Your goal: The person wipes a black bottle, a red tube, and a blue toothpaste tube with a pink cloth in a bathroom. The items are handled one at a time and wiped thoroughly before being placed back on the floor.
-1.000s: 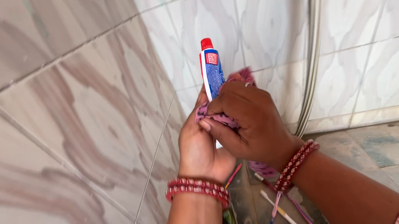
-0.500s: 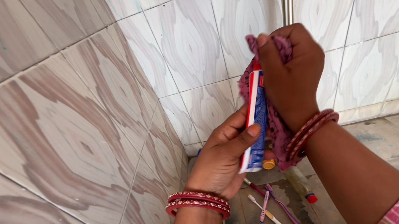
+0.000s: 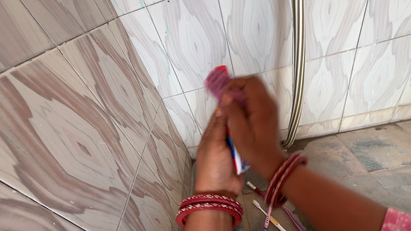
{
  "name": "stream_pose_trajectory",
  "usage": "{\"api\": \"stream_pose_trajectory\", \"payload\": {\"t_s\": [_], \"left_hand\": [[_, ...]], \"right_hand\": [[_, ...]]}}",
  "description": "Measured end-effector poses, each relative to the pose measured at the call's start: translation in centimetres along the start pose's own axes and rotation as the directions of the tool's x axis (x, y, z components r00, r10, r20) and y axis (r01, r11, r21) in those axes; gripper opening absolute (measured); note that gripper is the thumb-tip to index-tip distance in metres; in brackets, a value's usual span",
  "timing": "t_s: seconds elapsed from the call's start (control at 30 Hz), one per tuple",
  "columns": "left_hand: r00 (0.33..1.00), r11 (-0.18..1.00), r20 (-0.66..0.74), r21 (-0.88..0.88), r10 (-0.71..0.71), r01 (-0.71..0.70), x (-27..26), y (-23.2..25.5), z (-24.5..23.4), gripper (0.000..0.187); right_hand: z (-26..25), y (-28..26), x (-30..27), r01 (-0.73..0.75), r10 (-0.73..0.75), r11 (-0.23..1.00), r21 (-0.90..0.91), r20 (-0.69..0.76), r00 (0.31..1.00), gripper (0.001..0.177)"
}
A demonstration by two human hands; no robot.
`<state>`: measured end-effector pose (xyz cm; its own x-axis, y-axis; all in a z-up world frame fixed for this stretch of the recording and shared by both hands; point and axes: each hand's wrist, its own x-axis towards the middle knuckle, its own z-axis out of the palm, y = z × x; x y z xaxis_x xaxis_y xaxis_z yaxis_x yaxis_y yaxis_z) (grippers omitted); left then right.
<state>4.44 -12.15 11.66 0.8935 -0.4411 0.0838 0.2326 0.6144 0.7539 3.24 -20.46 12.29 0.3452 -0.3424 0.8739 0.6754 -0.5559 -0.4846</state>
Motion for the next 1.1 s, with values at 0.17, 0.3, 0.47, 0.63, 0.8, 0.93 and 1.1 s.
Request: {"api": "stream_pose_trajectory", "payload": {"t_s": [0.17,0.3,0.47,0.63,0.8,0.93,1.1], "left_hand": [[0.992,0.985,-0.037,-0.123,0.120,-0.123,0.8,1.9,-2.4,0.041],[0.985,0.971,-0.076,-0.173,0.153,-0.164,0.8,4.3,-3.6,0.035],[0.980,0.938,-0.075,-0.285,0.184,-0.198,1.7,3.1,-5.2,0.025],[0.917,0.857,0.357,-0.514,0.178,0.035,1.9,0.2,-5.9,0.038],[0.973,0.994,0.218,-0.058,-0.077,0.092,0.0,0.1,-2.5,0.037],[0.954,0.982,0.274,-0.109,-0.119,0.154,-0.8,-0.3,-0.6,0.039],[0.959,0.992,0.259,-0.023,-0.115,0.125,-0.5,-2.6,-1.2,0.025]], "right_hand": [[1.3,-1.8,-3.6,-0.021,0.010,0.996,0.084,0.120,0.993,0.020],[2.0,-2.9,-5.6,0.072,-0.095,0.990,0.119,0.206,0.974,0.015],[2.1,-2.5,-5.2,0.073,-0.098,0.990,0.120,0.220,0.971,0.012],[1.1,-0.7,-2.7,-0.024,-0.039,0.962,0.271,0.222,0.974,0.011],[0.2,-0.6,-0.8,-0.244,0.261,0.929,0.279,-0.026,0.965,0.015],[-0.9,-0.2,1.0,-0.173,0.241,0.903,0.394,-0.131,0.962,0.012],[-2.4,1.3,4.2,-0.283,0.410,0.846,0.453,-0.210,0.888,0.004]]}}
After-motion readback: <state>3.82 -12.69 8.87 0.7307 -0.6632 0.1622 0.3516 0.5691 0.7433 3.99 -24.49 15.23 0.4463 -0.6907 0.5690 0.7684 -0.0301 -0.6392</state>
